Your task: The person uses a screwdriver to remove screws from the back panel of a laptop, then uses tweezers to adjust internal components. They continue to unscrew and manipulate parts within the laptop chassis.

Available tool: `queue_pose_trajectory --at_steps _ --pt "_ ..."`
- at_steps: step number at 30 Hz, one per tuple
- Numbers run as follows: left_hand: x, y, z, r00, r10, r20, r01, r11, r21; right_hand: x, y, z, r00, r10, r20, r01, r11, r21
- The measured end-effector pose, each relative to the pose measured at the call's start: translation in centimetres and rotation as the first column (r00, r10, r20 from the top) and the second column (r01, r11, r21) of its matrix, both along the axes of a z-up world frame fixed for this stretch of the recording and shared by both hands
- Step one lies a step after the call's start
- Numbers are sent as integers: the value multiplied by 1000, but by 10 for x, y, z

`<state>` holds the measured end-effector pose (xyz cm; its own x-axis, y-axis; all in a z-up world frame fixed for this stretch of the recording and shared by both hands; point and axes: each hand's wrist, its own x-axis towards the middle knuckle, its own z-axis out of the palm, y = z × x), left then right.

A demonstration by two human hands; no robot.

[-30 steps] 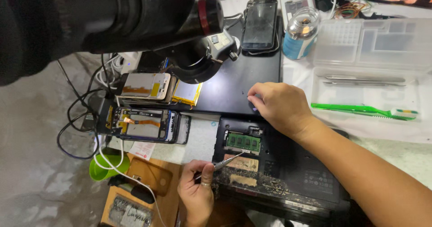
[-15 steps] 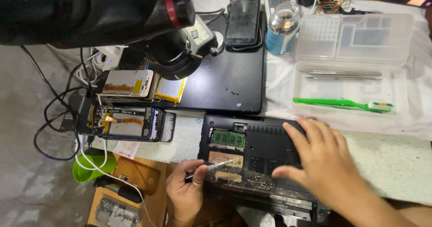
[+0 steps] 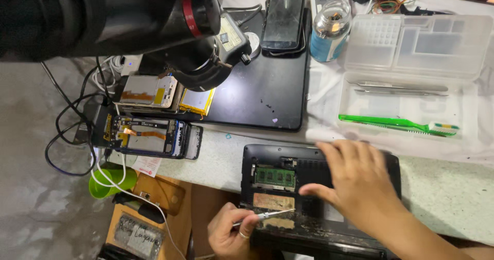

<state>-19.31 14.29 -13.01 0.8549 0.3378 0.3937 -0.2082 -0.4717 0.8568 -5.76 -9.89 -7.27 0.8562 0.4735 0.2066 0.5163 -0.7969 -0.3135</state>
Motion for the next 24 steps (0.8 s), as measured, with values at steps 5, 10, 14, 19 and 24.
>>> queue_pose_trajectory --at_steps 5,10,14,19,24 --pt "6 -7 3 995 -103 7 103 994 20 21 30 15 981 40 -190 -60 993 -102" --pt "30 6 52 964 -227 -139 239 968 73 23 31 12 997 33 -72 -30 999 38" --pt "70 21 105 952 -194 -236 279 868 411 13 27 5 997 46 67 -52 994 94" --pt "125 12 140 907 -364 -213 403 595 695 18 25 5 998 56 1 -56 995 84" --pt "146 -2 143 841 -471 -266 490 456 743 20 25 5 998 59 -23 -56 995 85"
